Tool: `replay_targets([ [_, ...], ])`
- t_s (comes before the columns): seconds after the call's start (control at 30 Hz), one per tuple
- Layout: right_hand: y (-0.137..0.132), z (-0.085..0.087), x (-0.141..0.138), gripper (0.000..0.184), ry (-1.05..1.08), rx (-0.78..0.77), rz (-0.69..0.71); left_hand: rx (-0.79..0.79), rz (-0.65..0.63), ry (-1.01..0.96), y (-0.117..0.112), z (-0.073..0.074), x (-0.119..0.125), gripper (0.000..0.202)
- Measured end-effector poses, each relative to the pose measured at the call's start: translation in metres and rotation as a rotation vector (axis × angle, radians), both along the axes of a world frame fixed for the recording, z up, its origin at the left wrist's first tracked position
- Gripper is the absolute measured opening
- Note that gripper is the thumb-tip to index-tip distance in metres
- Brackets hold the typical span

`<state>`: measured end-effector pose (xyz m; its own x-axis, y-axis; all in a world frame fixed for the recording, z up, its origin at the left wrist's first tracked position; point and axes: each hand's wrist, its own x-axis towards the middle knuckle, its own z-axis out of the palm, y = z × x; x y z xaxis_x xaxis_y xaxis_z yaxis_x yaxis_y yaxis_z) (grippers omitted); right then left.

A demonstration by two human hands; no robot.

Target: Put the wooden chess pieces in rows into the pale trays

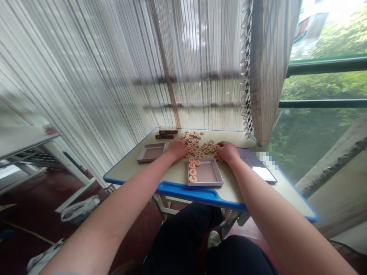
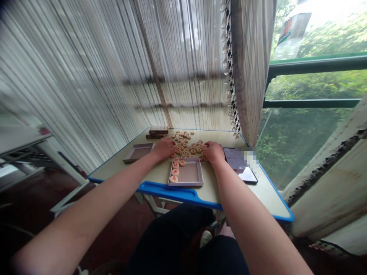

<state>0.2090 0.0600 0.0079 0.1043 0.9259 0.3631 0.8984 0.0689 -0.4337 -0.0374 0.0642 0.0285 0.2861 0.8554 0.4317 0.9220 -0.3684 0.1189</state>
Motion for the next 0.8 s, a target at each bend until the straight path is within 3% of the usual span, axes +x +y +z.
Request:
replay_targets([
  [0.07, 0.003, 0.001, -0.001, 0.035, -0.005, 0.047, -0.011, 0.016, 0.005, -0.022, 0.014, 0.010, 0.005, 0.025],
  [0.13, 0.003, 0.002, -0.002, 0.036, -0.012, 0.066, -0.008, -0.067, 0.007, 0.015, 0.029, 0.017, 0.012, 0.029],
  [0.2, 0.003, 0.003, -0.004, 0.034, -0.025, 0.063, 0.010, -0.135, -0.003, 0.066, 0.041, 0.018, 0.018, 0.032],
  [0.27, 0.002, 0.003, -0.005, 0.033, -0.041, 0.065, 0.029, -0.098, -0.002, 0.082, 0.048, 0.013, 0.023, 0.034],
  [0.43, 0.002, 0.001, -0.007, 0.033, -0.042, 0.061, 0.053, -0.072, -0.033, 0.187, 0.050, -0.001, 0.024, 0.034],
  [0.8, 0.001, 0.002, -0.007, 0.033, -0.016, 0.131, 0.051, -0.116, -0.117, 0.163, 0.054, 0.002, 0.022, 0.037],
])
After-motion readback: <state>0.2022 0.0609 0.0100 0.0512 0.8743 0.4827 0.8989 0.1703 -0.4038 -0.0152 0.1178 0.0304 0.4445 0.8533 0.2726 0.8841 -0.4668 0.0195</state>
